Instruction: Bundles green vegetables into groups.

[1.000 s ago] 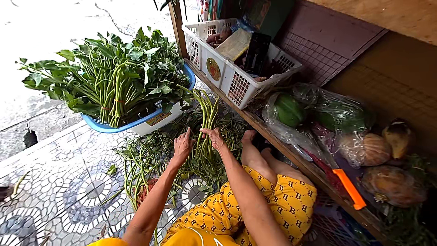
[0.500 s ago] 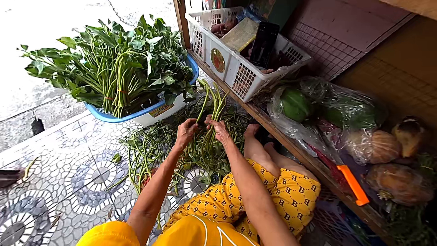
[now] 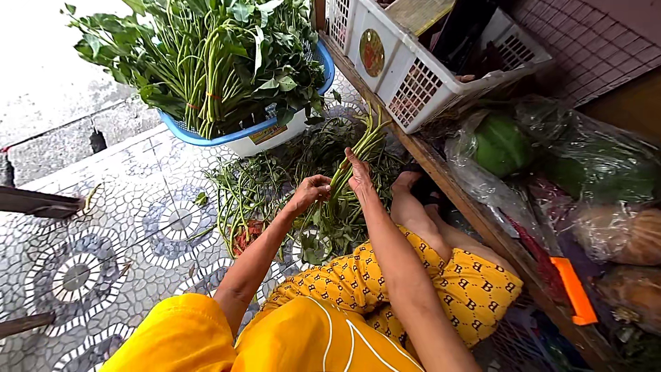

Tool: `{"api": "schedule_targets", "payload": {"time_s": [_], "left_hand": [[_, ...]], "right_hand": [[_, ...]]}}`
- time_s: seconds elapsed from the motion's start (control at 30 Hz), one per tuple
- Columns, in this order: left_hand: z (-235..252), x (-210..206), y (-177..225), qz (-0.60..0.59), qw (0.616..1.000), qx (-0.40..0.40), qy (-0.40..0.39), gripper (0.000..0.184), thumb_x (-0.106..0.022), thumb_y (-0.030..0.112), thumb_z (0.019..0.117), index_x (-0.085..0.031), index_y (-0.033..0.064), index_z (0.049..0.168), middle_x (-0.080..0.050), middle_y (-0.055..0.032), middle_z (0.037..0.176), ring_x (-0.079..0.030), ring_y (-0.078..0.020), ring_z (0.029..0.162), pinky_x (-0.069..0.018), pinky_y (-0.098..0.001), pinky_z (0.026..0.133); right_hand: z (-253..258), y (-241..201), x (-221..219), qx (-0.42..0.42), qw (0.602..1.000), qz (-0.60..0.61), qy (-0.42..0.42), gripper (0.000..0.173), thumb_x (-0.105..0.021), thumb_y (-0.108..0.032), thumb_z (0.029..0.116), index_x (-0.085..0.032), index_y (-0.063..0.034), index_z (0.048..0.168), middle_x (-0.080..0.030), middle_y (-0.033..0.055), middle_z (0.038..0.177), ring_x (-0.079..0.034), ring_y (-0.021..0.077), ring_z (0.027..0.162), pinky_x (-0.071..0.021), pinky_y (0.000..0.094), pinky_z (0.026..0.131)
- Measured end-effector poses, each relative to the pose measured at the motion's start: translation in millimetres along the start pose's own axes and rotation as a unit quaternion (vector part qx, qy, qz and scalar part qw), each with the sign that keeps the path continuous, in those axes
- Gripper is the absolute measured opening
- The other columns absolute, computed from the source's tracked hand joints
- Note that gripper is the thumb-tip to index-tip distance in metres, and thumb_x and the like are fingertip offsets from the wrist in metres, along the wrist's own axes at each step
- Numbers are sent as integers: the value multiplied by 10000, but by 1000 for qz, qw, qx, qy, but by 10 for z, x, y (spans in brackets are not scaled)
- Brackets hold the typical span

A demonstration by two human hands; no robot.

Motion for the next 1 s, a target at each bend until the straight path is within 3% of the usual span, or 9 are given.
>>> {"api": "schedule_targets", "payload": {"time_s": [0.13, 0.2, 0.23, 0.33, 0.53, 0.63, 0.73, 0.9, 1.0], "left_hand": [[-40, 66, -59, 11, 1000, 6, 25, 165, -621, 84, 1019, -554, 22, 1157, -666, -82, 919, -679, -138, 746, -598, -315, 725], [-81, 96, -73, 6, 999, 12, 41, 164, -644, 93, 1009, -544, 28, 1121, -653, -80, 890, -682, -143, 733, -606, -321, 716], [-112, 113, -81, -2, 999, 10, 48, 170, -662, 87, 996, -542, 37, 1106, -644, -69, 869, -670, -137, 721, -602, -317, 709], [-154, 194, -118, -8, 997, -22, 68, 219, -720, 102, 957, -567, 54, 1107, -656, -58, 856, -657, -123, 712, -587, -306, 692], [-239, 229, 237, 233, 944, -156, 174, 579, -773, 342, 918, -542, -20, 1306, -632, -242, 1178, -617, -375, 1064, -515, -532, 903], [40, 116, 184, 274, 956, -64, 79, 1094, -890, 464, 743, -313, 36, 1569, -574, -251, 1387, -569, -406, 1258, -454, -592, 1064], [250, 108, 80, 198, 978, -28, -59, 671, -777, 221, 911, -435, 32, 1456, -682, -197, 1126, -696, -260, 947, -576, -458, 880], [357, 114, -15, 128, 974, 5, -184, 267, -620, 153, 1006, -604, 18, 1236, -657, -22, 892, -585, -53, 675, -529, -239, 657], [345, -23, -204, 155, 972, -2, -178, 258, -612, 163, 1016, -612, 0, 1216, -645, -60, 872, -581, -92, 679, -526, -288, 668]], "right_hand": [[-364, -339, -198, -150, 981, -123, 20, 284, -567, -80, 1046, -552, -20, 1323, -670, 127, 1128, -647, 190, 982, -517, 341, 937], [-355, -339, -223, 162, 966, -26, -199, 228, -566, -32, 1024, -534, 169, 1126, -720, 204, 867, -727, 170, 750, -605, 261, 674], [-597, -488, -300, 156, 958, -9, -239, 231, -558, -35, 1029, -535, 171, 1132, -718, 176, 880, -725, 148, 777, -600, 250, 711], [-1423, -985, -507, -141, 985, -92, -42, 209, -555, -59, 1041, -605, 19, 1229, -686, 62, 980, -673, 91, 867, -524, 233, 897], [-243, -220, -319, 101, 991, 11, -88, 136, -632, -65, 999, -575, 38, 1068, -620, 56, 773, -640, 117, 636, -598, 280, 627], [-1308, -965, -512, -141, 989, -41, 33, 242, -473, -80, 1085, -557, 27, 1285, -641, 77, 1034, -649, 102, 903, -503, 243, 927], [-619, -401, -349, 91, 992, 72, -56, 276, -557, -109, 1056, -513, 108, 1220, -659, 123, 933, -695, 141, 808, -599, 267, 756], [12, 239, -231, -36, 995, 92, -32, 397, -718, -243, 966, -593, -92, 1312, -687, 77, 1178, -658, 180, 1055, -558, 391, 913], [-21, 337, -171, -36, 995, 98, 1, 358, -730, -105, 938, -580, -21, 1251, -694, 99, 1013, -693, 187, 875, -600, 369, 809]]}}
Point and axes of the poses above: each hand's wrist, its own z-axis towards the middle knuckle, its own x-axis out of the back of the hand, y = z × x, the point moved 8 cm from there along z, towards the middle knuckle
